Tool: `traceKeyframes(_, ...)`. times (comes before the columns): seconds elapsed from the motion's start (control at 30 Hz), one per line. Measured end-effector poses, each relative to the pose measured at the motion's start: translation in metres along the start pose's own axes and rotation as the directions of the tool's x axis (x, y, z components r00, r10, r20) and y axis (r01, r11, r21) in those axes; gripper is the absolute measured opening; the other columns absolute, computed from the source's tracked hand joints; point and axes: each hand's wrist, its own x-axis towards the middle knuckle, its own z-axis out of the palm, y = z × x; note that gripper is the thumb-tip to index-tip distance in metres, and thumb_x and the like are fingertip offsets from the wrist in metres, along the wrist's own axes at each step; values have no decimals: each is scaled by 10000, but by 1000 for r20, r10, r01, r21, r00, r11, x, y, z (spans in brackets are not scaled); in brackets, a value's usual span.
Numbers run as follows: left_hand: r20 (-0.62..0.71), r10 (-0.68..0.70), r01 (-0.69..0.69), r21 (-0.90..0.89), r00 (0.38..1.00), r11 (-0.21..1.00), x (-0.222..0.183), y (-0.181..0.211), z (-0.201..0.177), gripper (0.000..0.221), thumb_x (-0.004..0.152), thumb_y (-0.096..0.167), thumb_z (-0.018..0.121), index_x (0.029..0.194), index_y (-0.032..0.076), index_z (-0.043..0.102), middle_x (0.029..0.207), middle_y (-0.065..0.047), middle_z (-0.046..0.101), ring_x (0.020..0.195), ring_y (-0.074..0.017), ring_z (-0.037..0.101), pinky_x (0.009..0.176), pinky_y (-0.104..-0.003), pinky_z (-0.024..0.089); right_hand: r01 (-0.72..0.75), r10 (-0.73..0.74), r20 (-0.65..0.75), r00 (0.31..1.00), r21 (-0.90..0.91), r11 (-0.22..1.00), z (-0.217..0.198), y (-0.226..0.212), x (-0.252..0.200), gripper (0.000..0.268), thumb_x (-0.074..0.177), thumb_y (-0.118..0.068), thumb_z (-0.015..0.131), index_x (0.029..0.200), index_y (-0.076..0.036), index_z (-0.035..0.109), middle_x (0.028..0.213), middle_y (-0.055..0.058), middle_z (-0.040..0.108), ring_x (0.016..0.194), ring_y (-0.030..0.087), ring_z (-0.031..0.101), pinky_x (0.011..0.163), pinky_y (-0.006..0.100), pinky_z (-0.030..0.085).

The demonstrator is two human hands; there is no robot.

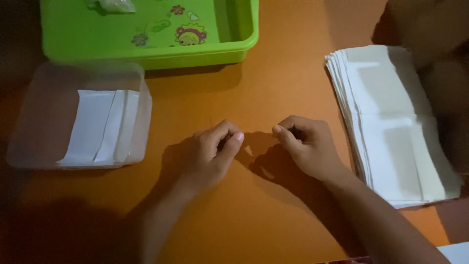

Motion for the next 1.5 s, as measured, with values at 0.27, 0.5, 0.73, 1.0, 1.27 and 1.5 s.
traceKeyframes(0.27,18,86,-85,-75,996,994,0,10,17,248,968,229,571,765,111,649,488,-52,510,457,-158,505,433,-288,419,-33,34,-37,999,24,999,-28,-19,6,239,995,-24,652,761,-14,701,512,74,520,516,135,457,496,271,397)
traceKeyframes(0.5,11,152,-150,-99,988,984,11,17,39,208,937,190,636,747,105,636,495,-61,528,445,-168,506,444,-275,415,3,-5,-80,997,-19,1000,-69,-14,5,186,1009,-23,664,836,10,724,574,90,613,518,145,575,530,266,492)
traceKeyframes(0.73,79,191,-195,47,978,980,32,34,80,207,966,291,555,826,140,576,682,-6,604,587,-202,585,595,-363,436,-171,130,-232,964,-167,971,-136,-8,-11,221,1087,-125,606,919,-29,713,706,42,611,626,102,526,587,243,432)
traceKeyframes(1.0,61,290,-293,42,955,955,64,48,142,206,949,264,568,784,139,566,664,18,551,612,-220,572,610,-401,450,-245,2,-515,857,-405,881,-189,21,-35,170,1075,-7,618,943,-22,724,824,58,673,693,96,561,622,244,424)
traceKeyframes(1.27,95,275,-275,-14,957,961,92,53,190,173,941,237,582,799,138,595,679,24,560,642,-200,574,627,-373,458,-447,20,-554,832,-650,614,-204,30,-50,148,1085,-169,699,1054,-81,814,887,31,751,764,130,644,711,311,474)
traceKeyframes(1.5,74,407,-412,84,910,907,104,47,215,124,940,170,654,1014,105,731,850,-37,728,761,-260,632,677,-419,476,-403,-34,-472,881,-787,467,-207,55,-64,218,1016,-186,684,1177,-115,812,1008,106,791,837,329,722,790,434,519)
